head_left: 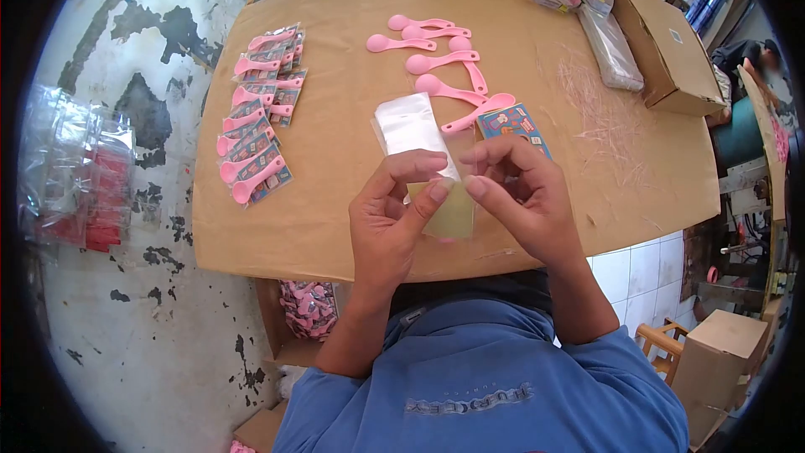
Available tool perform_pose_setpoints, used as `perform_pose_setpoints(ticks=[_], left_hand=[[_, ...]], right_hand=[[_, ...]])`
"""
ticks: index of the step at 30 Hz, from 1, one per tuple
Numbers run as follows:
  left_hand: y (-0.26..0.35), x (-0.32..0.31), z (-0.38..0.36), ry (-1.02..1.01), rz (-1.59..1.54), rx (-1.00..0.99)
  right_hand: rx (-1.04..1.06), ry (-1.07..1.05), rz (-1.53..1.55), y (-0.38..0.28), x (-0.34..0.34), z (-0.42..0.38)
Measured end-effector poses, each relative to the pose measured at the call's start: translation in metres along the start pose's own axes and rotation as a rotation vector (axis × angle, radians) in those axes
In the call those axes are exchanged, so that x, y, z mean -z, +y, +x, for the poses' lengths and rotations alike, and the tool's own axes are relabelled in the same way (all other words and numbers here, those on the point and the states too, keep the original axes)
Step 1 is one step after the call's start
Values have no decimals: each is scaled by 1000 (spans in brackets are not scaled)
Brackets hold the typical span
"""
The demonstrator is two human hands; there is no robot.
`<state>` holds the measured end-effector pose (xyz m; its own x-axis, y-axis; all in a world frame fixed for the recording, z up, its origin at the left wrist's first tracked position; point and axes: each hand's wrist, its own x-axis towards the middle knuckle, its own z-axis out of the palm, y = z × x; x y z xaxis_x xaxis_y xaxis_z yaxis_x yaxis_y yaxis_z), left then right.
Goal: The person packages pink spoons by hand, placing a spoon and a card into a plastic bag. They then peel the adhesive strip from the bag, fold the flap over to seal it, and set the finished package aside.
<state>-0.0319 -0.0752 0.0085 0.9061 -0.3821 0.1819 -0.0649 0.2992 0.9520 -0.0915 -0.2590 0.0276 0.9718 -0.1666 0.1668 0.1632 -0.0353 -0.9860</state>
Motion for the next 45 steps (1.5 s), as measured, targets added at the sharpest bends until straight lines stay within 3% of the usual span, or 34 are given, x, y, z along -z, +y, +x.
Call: perform_pose_setpoints(ticks=[5, 10, 14, 20, 25, 31, 34, 39, 43, 45], left_hand=[[4, 5, -1, 1, -70, 103], [4, 10, -1, 31, -56, 158], [1, 11, -3, 39, -45, 77], [-12, 21, -7, -22, -138, -70], [-10, 31, -8, -73, -115, -97], [-8, 41, -10, -106, -361, -12], [2, 22, -12, -29, -125, 25], [5, 21, -12, -168, -160, 204], [9, 26, -17, -214, 18, 53], [14, 30, -20, -74, 79, -70]], right_hand=[[-46, 19, 148, 9, 1, 5], [-5, 35, 110, 14, 7, 5], [41, 17, 193, 11, 6, 6], [246, -138, 22, 13, 18, 7], [284, -149, -81, 2, 16, 8], [260, -146, -189, -17, 4, 9], [189, -109, -222, -14, 1, 7], [225, -96, 14, 11, -3, 3], [224, -18, 100, 3, -11, -2], [144, -5, -23, -4, -11, -6]])
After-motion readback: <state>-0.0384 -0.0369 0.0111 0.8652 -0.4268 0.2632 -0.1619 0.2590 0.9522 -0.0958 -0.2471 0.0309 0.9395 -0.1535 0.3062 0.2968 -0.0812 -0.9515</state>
